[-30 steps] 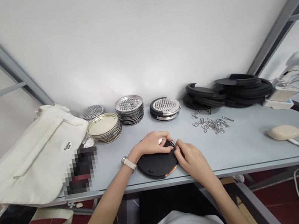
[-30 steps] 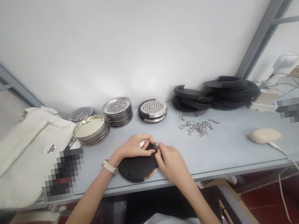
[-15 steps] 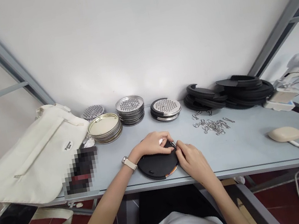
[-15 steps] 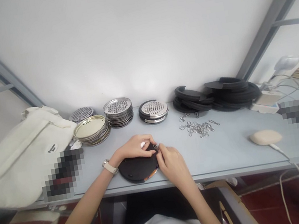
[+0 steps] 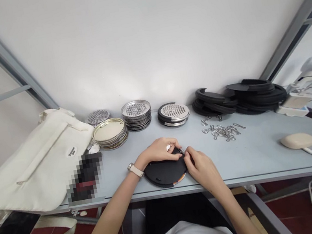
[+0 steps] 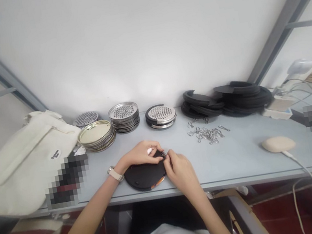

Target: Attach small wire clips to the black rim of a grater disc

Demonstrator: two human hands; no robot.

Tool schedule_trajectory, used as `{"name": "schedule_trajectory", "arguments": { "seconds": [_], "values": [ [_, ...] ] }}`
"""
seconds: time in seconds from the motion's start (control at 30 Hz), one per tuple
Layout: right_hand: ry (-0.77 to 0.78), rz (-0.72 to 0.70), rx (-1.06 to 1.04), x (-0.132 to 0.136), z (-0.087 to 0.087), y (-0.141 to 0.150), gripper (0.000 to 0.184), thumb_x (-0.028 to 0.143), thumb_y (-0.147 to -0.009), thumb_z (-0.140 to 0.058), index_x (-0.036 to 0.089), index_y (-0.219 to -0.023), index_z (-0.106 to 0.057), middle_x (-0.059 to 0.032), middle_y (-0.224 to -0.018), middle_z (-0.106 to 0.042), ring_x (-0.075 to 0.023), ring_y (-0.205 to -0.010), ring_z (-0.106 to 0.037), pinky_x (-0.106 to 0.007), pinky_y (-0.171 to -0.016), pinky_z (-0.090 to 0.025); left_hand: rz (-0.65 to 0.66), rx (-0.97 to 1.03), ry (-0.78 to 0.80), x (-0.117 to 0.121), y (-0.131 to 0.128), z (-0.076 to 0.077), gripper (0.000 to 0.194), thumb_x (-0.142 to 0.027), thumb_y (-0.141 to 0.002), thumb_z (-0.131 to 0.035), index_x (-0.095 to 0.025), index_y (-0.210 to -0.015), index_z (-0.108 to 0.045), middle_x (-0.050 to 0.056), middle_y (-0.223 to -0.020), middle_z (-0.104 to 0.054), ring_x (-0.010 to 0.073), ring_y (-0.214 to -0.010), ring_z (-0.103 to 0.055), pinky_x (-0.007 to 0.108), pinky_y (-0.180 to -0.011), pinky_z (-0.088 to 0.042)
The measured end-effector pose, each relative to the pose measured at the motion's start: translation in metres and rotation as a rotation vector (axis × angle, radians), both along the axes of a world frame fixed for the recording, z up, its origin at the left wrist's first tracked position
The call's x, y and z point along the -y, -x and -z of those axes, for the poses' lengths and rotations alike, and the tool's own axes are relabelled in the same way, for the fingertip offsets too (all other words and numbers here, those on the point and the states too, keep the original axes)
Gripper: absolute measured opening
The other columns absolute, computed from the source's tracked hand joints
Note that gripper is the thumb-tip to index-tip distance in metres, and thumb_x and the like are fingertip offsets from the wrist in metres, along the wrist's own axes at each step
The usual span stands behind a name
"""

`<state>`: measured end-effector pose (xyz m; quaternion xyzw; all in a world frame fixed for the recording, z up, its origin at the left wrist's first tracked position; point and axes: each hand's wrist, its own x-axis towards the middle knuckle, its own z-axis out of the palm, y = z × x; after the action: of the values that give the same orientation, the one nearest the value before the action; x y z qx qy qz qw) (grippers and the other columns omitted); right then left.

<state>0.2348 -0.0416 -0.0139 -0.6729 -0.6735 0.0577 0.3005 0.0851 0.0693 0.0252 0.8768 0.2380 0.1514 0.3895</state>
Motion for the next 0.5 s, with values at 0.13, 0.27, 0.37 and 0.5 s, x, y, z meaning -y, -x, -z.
{"name": "schedule_trajectory", "arguments": {
  "seconds": [0.13,0.27,0.37,0.5],
  "values": [
    [-0.005,0.003,-0.073,-0.0001,0.0017,-0.0018,0.02,0.026,-0.092,-0.032,0.023,-0.073,-0.033,0.0019,-0.057,-0.047,-0.0158,-0.053,-0.046,-0.025,-0.053,-0.028,0.013,0.0,-0.002,0.0002,-0.0001,0.0001,0.018,-0.032,-0.072,-0.065,-0.017,-0.082,-0.06,-0.008,-0.055,-0.045,0.007,-0.056,-0.043,0.021,-0.074,-0.042],
    [0.005,-0.001,-0.1,-0.0001,0.0017,-0.003,0.019,0.025,-0.094,-0.029,0.023,-0.075,-0.033,0.0024,-0.058,-0.047,-0.0149,-0.051,-0.045,-0.025,-0.052,-0.028,0.011,-0.017,-0.028,0.0016,-0.0007,-0.0026,0.016,-0.031,-0.072,-0.064,-0.017,-0.08,-0.059,-0.008,-0.054,-0.046,0.0072,-0.056,-0.044,0.021,-0.072,-0.042],
    [0.003,-0.018,-0.019,-0.0004,0.0006,-0.0025,0.019,0.023,-0.093,-0.028,0.022,-0.076,-0.036,0.0016,-0.058,-0.048,-0.0161,-0.054,-0.047,-0.025,-0.053,-0.028,0.006,-0.039,-0.05,0.0028,-0.001,-0.0054,0.018,-0.031,-0.071,-0.064,-0.018,-0.082,-0.058,-0.009,-0.054,-0.047,0.0076,-0.054,-0.044,0.021,-0.068,-0.041],
    [-0.014,-0.06,0.044,-0.0009,-0.0022,-0.0021,0.02,0.02,-0.093,-0.028,0.022,-0.078,-0.04,0.0003,-0.06,-0.051,-0.0168,-0.056,-0.049,-0.025,-0.053,-0.029,0.011,-0.034,-0.068,0.0036,-0.0003,-0.0077,0.02,-0.032,-0.071,-0.064,-0.019,-0.083,-0.055,-0.009,-0.054,-0.047,0.0082,-0.054,-0.045,0.021,-0.066,-0.04]
  ]
}}
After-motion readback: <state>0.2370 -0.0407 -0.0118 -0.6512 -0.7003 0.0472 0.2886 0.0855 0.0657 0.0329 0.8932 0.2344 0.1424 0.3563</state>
